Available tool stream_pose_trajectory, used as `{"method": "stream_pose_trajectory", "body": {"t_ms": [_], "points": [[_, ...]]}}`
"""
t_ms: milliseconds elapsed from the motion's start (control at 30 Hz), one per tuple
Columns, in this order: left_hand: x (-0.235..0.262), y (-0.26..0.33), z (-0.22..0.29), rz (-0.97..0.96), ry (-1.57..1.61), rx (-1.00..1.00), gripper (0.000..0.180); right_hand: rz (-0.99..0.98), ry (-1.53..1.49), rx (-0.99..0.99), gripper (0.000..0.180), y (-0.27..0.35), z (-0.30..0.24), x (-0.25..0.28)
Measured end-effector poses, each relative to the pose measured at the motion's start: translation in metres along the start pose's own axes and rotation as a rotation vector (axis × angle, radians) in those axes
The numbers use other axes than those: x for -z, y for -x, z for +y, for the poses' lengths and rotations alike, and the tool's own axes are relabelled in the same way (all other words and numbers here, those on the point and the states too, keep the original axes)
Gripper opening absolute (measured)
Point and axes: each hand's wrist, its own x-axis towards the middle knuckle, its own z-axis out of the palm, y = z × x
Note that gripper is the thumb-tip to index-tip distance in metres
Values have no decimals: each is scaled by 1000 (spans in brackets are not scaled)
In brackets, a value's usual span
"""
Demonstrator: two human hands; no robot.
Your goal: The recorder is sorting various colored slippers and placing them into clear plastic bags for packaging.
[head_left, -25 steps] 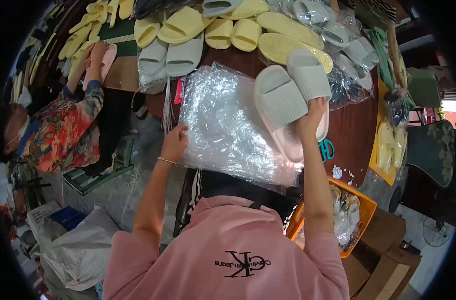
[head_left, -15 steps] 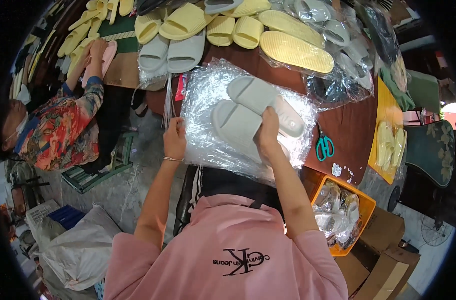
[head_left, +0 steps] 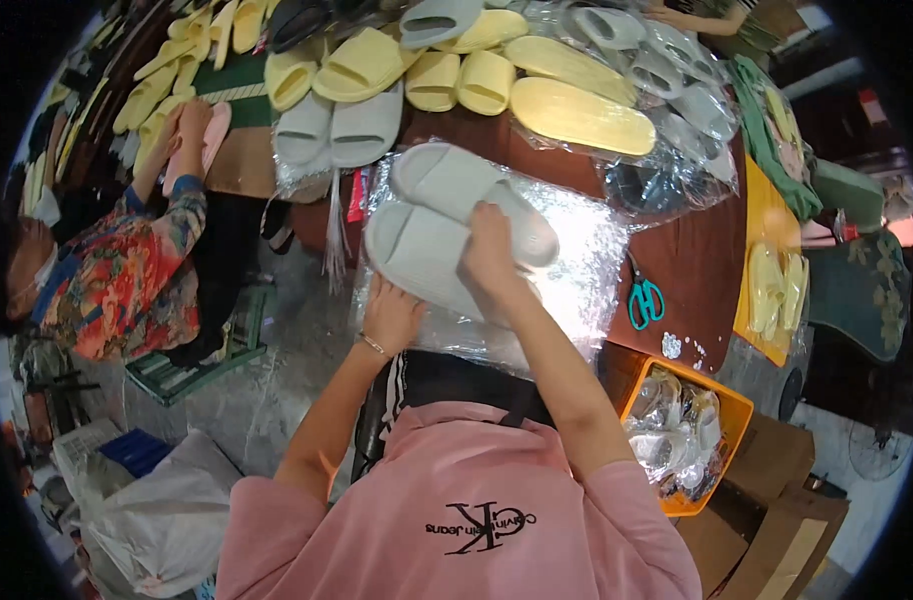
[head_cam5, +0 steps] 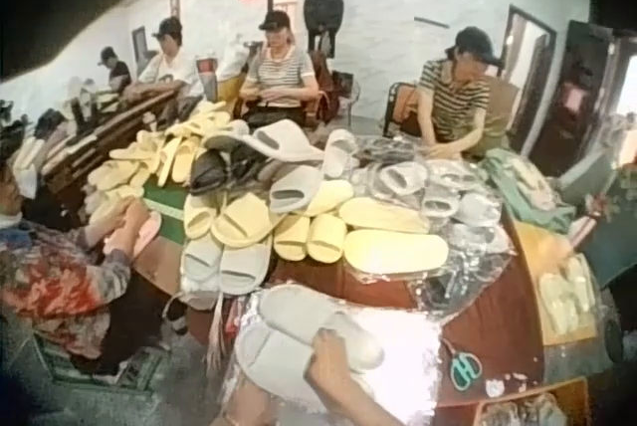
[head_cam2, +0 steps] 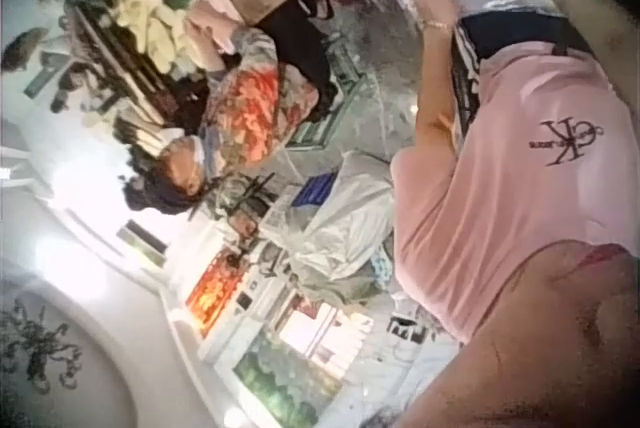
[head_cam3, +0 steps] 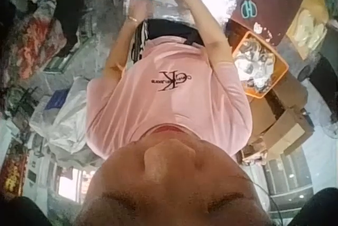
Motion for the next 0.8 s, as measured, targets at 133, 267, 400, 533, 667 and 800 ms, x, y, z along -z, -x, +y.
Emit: {"method": "stream_pose_trajectory", "body": {"t_ms": [133, 267, 400, 533, 667, 800], "points": [[-9, 12, -7, -154, -47, 97, 44, 23, 51, 126, 29, 4, 4, -12], [-15, 13, -7, -167, -134, 113, 62, 174, 171, -163, 26, -1, 38, 10], [6, -1, 2, -220, -92, 120, 51, 320, 160, -249, 31, 8, 88, 53], [7, -47, -11, -46, -90, 42, 49, 223, 139, -194, 23, 25, 42, 70], [-13, -81, -35, 94, -146, -80, 59, 64, 55, -101, 25, 57, 13, 37], [-37, -76, -46, -12, -190, 28, 59, 82, 139, -86, 27, 79, 40, 43]]}}
